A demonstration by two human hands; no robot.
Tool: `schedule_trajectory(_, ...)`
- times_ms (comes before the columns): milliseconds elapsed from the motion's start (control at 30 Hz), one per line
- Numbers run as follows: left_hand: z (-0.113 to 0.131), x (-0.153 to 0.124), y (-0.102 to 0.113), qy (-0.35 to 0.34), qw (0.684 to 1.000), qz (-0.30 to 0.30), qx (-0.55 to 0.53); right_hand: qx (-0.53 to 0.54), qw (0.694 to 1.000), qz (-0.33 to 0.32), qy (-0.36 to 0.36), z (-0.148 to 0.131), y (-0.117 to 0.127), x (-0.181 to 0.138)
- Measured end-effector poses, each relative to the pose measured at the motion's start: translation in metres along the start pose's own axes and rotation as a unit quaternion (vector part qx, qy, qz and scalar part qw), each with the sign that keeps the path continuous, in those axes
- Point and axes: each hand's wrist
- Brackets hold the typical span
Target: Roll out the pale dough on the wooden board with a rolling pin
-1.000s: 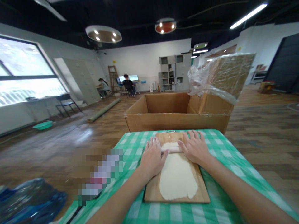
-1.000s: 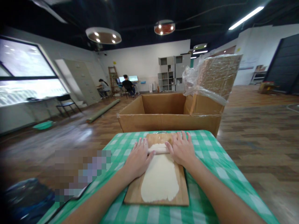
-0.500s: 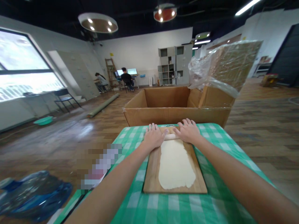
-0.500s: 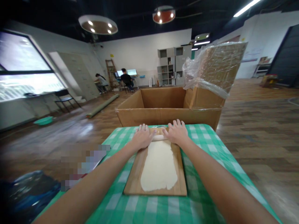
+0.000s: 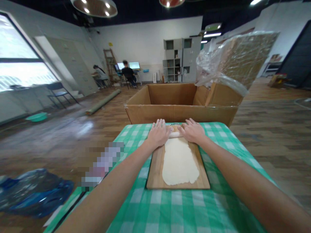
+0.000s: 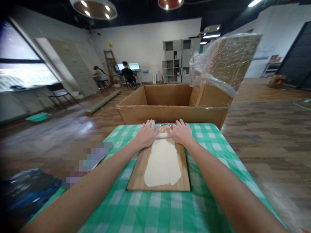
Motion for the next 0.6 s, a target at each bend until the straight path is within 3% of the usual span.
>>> schedule_trajectory(433,0.048,-0.083,0.028,-0.001,0.999,0.006,-0.038,0.018,0.997,-0.005,0.076,0.002,0.014,-0.075)
schedule_trajectory(600,0.057,-0.089,0.028,0.008,0.999,0.02,-0.05,0.036,0.994,-0.002,0.106,0.007,0.016,-0.086)
Point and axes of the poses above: each hand's wrist, its own x-axis towards the middle knuckle, its own y-axis out of the back of the hand, z = x × y, and after that the axes turned 13 degrees about -x, right-handed
